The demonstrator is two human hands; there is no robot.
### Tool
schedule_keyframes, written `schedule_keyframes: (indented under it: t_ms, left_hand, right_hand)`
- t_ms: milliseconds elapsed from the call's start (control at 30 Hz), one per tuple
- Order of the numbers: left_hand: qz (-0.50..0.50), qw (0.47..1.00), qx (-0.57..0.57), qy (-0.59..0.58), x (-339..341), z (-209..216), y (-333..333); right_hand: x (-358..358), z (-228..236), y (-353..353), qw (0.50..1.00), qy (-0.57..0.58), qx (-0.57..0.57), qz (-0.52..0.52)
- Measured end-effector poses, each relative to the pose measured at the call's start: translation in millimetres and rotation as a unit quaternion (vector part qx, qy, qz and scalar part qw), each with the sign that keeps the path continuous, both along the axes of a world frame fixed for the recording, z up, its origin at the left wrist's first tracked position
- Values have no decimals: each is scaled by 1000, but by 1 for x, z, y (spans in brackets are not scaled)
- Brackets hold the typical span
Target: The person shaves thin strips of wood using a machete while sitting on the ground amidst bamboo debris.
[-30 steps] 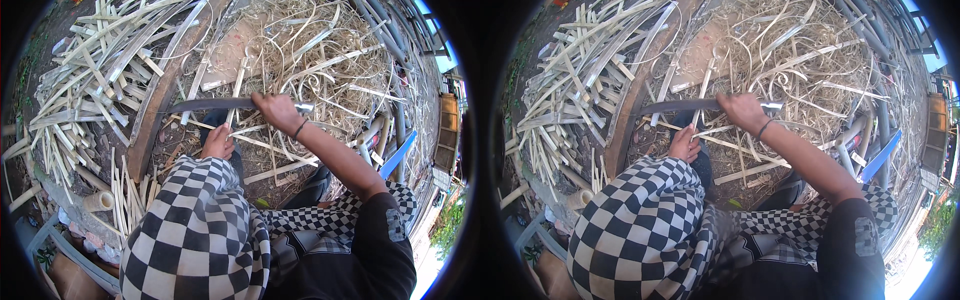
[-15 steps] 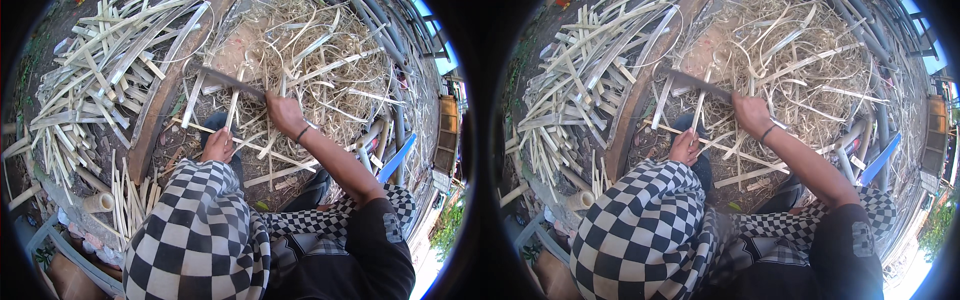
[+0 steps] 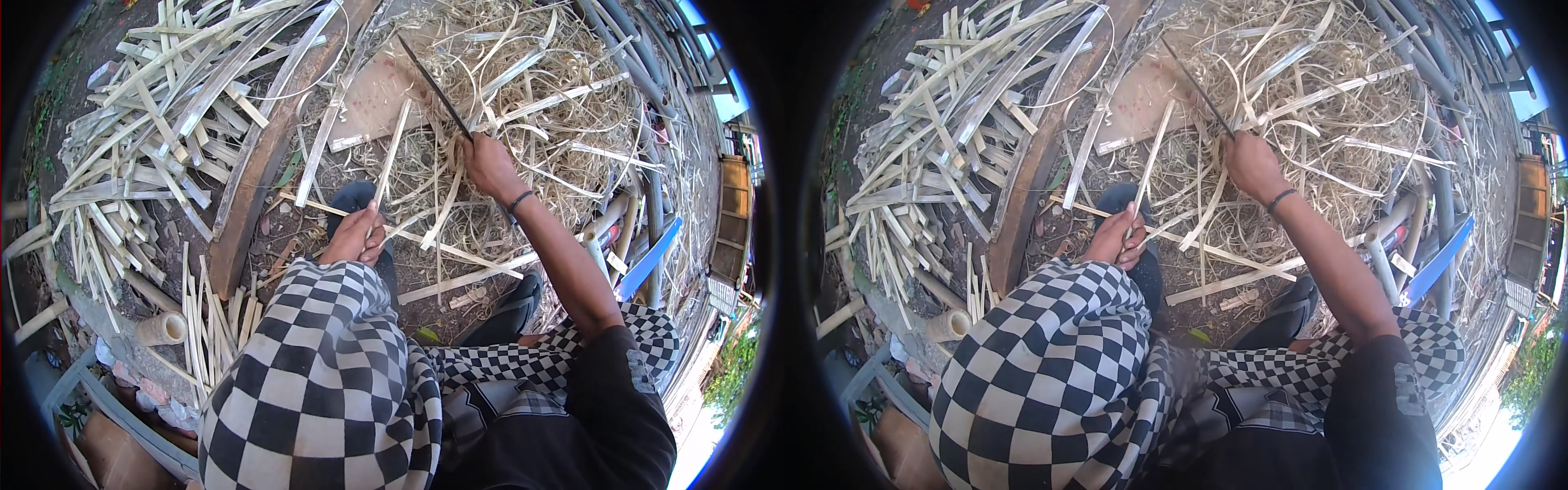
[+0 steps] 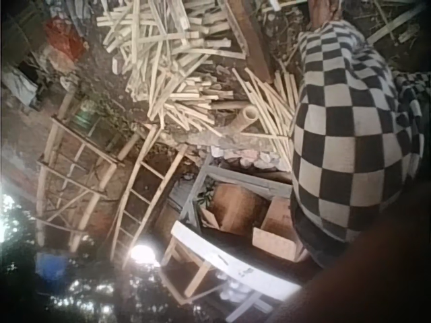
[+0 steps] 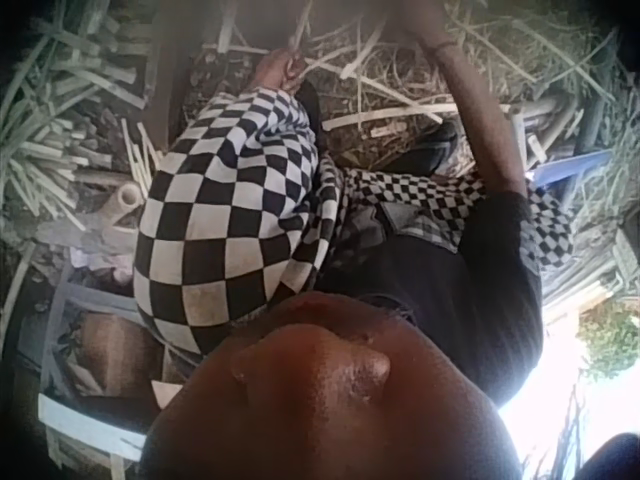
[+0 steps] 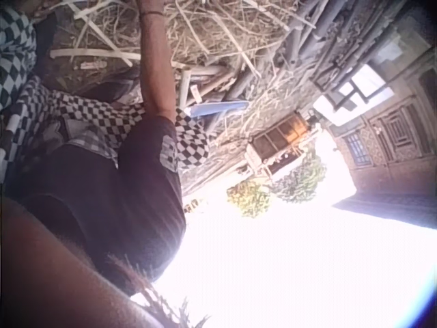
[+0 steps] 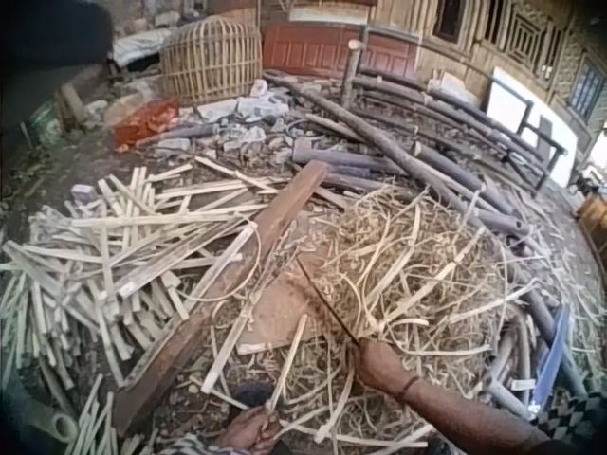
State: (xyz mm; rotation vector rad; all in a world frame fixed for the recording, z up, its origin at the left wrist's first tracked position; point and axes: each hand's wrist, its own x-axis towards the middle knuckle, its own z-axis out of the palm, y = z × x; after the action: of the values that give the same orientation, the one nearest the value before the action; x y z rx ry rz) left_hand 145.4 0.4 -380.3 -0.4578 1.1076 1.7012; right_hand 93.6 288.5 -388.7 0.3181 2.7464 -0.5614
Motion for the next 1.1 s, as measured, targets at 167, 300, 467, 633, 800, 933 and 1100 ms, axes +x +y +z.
schedule_keyframes:
  t_ms: [167,300,467,633,800,933,1100]
  left_hand:
    - [17,998,5,-67,-6,4,-3]
    - [-7,999,12,-41,-10,-7,-1]
    - [-3,999,-50,-14,-5,-5,7]
    - [15,995,-100,6,-2,0,13]
    - [21,987,-152,39,5,-3,17]
    - [13,984,-169,56,0,5,20]
    - [13,980,-178,86,7,-2,18]
  right_hand:
    - [11,27,-42,998,13,-56,31]
    - [31,23,-66,988,46,-27,147]
    - [46,11,-84,958,98,-6,271]
    - [13,-2,-64,974,141,28,176]
    - [29,26,-74,940,60,25,335]
    - [-8,8,-69,976,114,43,180]
    - [15,31,-80,946,63,21,317]
